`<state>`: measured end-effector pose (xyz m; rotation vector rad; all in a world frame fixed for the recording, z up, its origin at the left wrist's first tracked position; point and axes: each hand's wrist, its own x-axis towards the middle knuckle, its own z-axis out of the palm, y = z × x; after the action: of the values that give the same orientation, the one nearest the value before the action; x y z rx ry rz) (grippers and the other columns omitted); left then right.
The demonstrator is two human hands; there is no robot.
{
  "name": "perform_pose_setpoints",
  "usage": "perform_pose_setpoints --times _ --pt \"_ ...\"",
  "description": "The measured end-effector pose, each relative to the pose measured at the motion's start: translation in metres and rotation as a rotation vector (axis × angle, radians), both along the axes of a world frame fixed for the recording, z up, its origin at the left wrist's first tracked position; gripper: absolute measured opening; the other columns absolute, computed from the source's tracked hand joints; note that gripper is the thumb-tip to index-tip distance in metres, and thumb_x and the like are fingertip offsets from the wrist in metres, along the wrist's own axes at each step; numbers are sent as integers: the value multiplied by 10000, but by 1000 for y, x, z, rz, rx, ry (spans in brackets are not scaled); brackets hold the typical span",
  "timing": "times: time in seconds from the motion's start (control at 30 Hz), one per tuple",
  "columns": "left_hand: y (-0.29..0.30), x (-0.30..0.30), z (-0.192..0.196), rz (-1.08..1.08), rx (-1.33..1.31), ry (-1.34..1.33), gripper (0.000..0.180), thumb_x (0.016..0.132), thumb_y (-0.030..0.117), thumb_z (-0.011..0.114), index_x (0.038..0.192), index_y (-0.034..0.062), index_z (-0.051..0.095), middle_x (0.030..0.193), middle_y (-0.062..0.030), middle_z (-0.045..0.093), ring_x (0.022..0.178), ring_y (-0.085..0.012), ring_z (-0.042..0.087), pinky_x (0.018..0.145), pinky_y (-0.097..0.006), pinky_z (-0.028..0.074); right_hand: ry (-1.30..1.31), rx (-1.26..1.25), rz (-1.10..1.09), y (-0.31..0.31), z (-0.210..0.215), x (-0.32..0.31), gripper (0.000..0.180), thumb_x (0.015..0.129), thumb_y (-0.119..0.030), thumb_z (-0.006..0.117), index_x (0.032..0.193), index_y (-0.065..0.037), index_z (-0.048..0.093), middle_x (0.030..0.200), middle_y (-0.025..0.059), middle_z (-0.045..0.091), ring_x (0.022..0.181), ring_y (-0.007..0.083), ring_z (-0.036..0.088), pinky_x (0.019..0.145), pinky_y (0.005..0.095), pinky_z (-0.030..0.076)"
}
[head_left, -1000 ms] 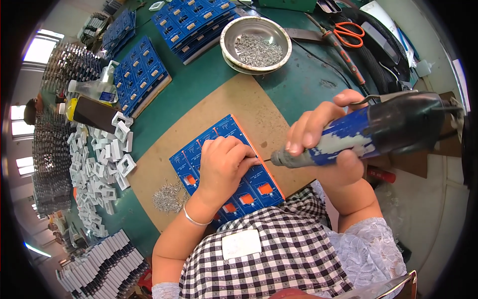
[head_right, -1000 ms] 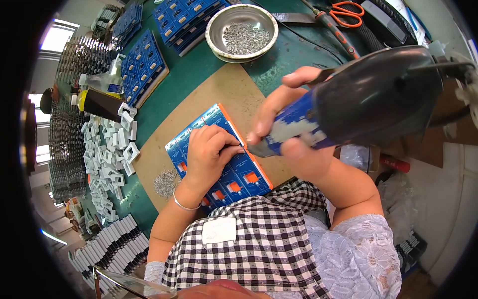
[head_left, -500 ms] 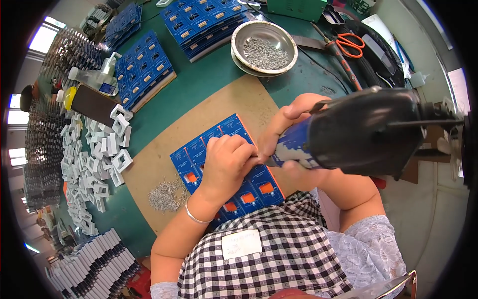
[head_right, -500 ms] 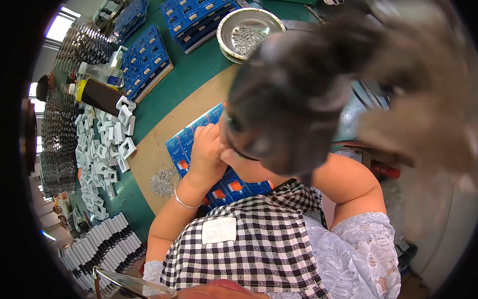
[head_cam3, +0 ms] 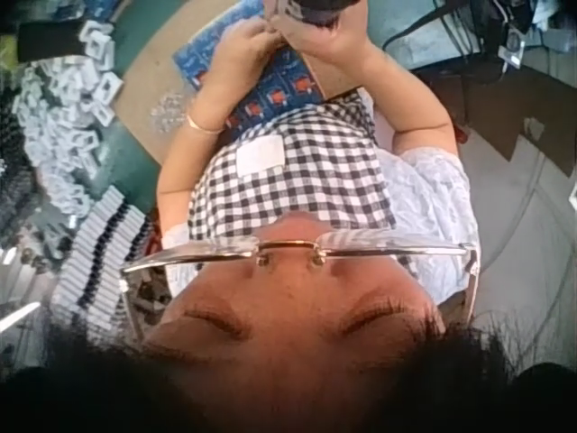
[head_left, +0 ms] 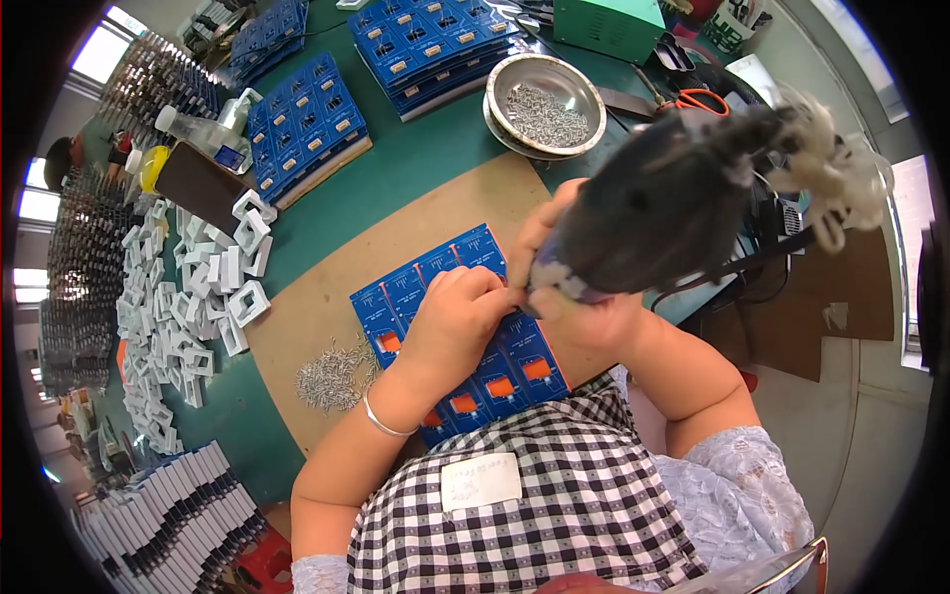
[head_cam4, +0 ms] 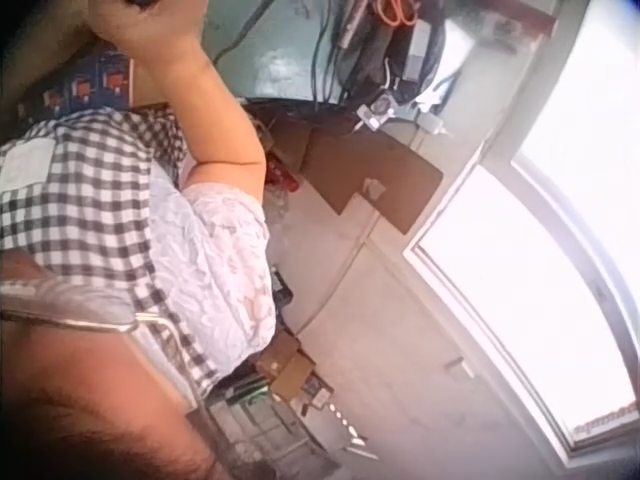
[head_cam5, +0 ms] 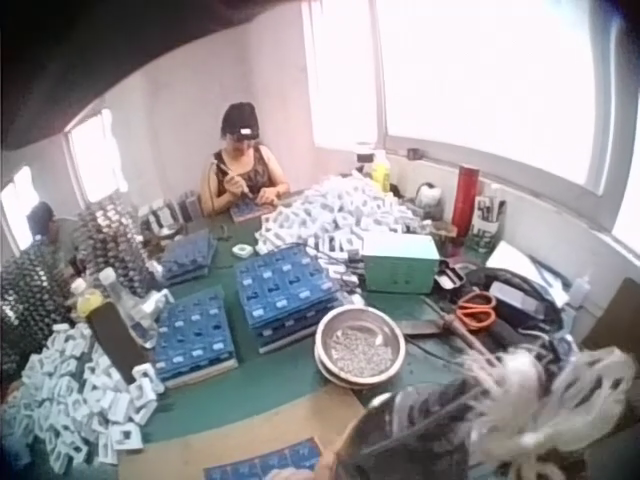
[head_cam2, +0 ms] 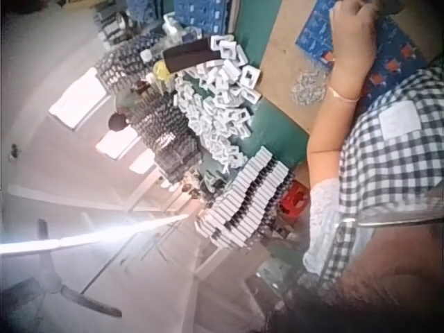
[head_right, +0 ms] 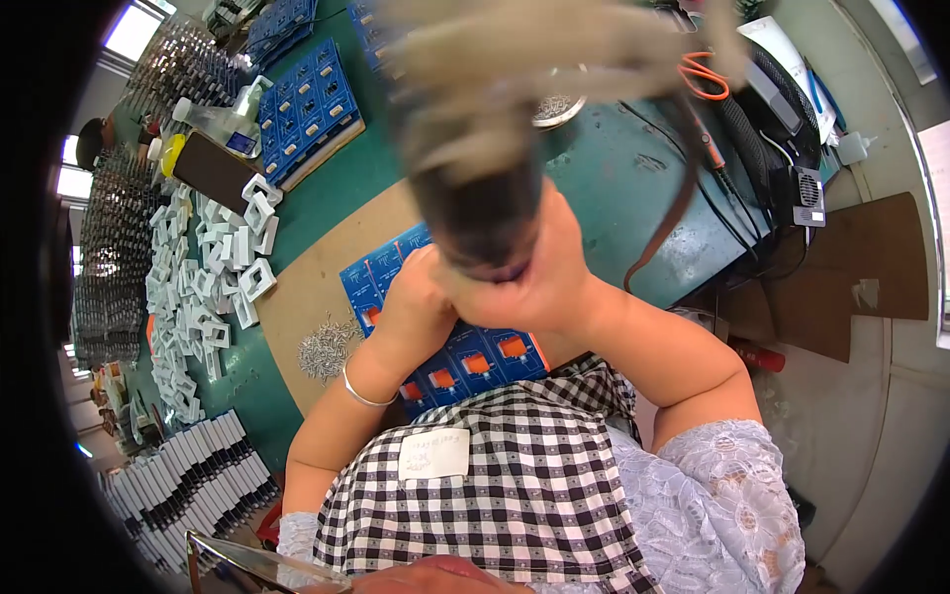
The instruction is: The person assembles small electronic components by placing circuit boards into a jig, then securing them with screws using an electric screwdriver.
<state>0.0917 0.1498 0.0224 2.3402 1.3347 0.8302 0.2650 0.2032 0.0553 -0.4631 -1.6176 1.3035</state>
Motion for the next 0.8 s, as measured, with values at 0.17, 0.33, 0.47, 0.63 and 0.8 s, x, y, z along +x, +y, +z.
perform_pose_setpoints --times 0.17,0.33,0.47,0.63,0.8 --pt "-1 -2 4 -57 42 110 161 754 68 660 914 83 644 860 -54 572 818 -246 569 724 -349 482 432 -102 88 3 -11 14 507 850 -177 685 1203 -89 332 856 135 577 708 223 616 647 350 533" --pt "-8 -12 0 17 -5 -8 152 718 80 730 849 97 654 845 -29 597 826 -241 559 730 -365 456 646 -148 30 -4 -14 21 483 865 -213 668 1197 -82 341 869 144 571 743 244 627 686 385 542" --pt "-19 -20 -2 145 0 -80 167 672 103 781 795 123 669 847 4 617 866 -223 536 775 -365 404 616 -120 -34 -9 -6 22 531 863 -258 681 1211 -87 319 854 149 568 734 255 623 691 400 536" --pt "-18 -16 0 131 -9 -17 173 665 107 790 796 139 682 843 22 617 879 -210 529 815 -353 374 582 -123 -18 -11 -1 21 570 861 -373 648 1272 -114 349 823 96 549 685 234 603 667 403 523" --pt "-18 -15 3 129 -3 46 170 670 119 790 799 144 683 848 26 625 888 -205 529 823 -354 366 491 -113 -15 -14 8 20 618 870 -409 663 1297 -116 326 829 96 562 694 242 613 670 406 527"
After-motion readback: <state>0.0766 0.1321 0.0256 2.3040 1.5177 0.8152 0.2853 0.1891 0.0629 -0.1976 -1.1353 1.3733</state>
